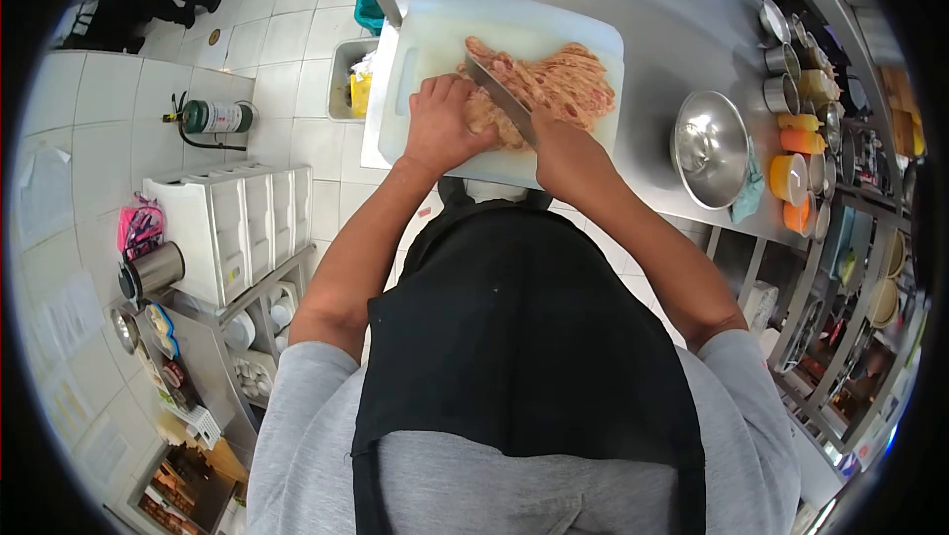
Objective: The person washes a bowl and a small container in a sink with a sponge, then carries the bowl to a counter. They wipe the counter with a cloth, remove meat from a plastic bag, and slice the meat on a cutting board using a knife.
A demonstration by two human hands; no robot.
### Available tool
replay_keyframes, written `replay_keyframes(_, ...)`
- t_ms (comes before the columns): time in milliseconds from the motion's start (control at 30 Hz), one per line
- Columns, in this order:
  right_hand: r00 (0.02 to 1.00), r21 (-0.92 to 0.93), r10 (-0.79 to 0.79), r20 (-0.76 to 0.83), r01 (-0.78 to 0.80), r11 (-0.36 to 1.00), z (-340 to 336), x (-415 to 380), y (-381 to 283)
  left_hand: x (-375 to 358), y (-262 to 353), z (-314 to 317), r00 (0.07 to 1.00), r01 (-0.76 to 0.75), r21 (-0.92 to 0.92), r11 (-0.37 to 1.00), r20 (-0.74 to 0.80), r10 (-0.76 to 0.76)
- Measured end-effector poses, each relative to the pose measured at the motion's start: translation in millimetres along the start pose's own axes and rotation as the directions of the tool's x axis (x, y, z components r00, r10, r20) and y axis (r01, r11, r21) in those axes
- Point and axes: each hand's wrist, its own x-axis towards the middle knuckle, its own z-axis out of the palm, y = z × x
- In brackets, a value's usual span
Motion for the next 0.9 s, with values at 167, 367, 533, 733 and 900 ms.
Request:
replay_keyframes(167, 0.989, -0.066, -0.057, -0.135, 0.049, 0.997, 25, 29, -6, 5, -2, 1, 0.999, 0.027, 0.001, 1.000, -0.019, -0.027)
replay_keyframes(367, 0.994, -0.008, -0.058, -0.089, 0.058, 0.998, 27, -20, 35, 2, 5, 6, 0.998, 0.056, 0.033, 0.998, -0.012, -0.056)
replay_keyframes(533, 0.994, -0.055, 0.047, 0.101, -0.042, 0.998, 5, -49, 59, -9, 4, 8, 0.996, 0.070, -0.005, 0.998, -0.056, -0.070)
replay_keyframes(733, 0.998, 0.014, 0.056, 0.037, -0.056, 0.998, 2, -57, 69, -36, -9, 1, 0.984, -0.048, -0.122, 0.991, -0.178, 0.025)
replay_keyframes(900, 0.976, 0.068, 0.014, -0.217, 0.000, 0.998, -4, -46, 15, -40, -12, 2, 0.985, -0.054, -0.108, 0.993, -0.169, 0.035)
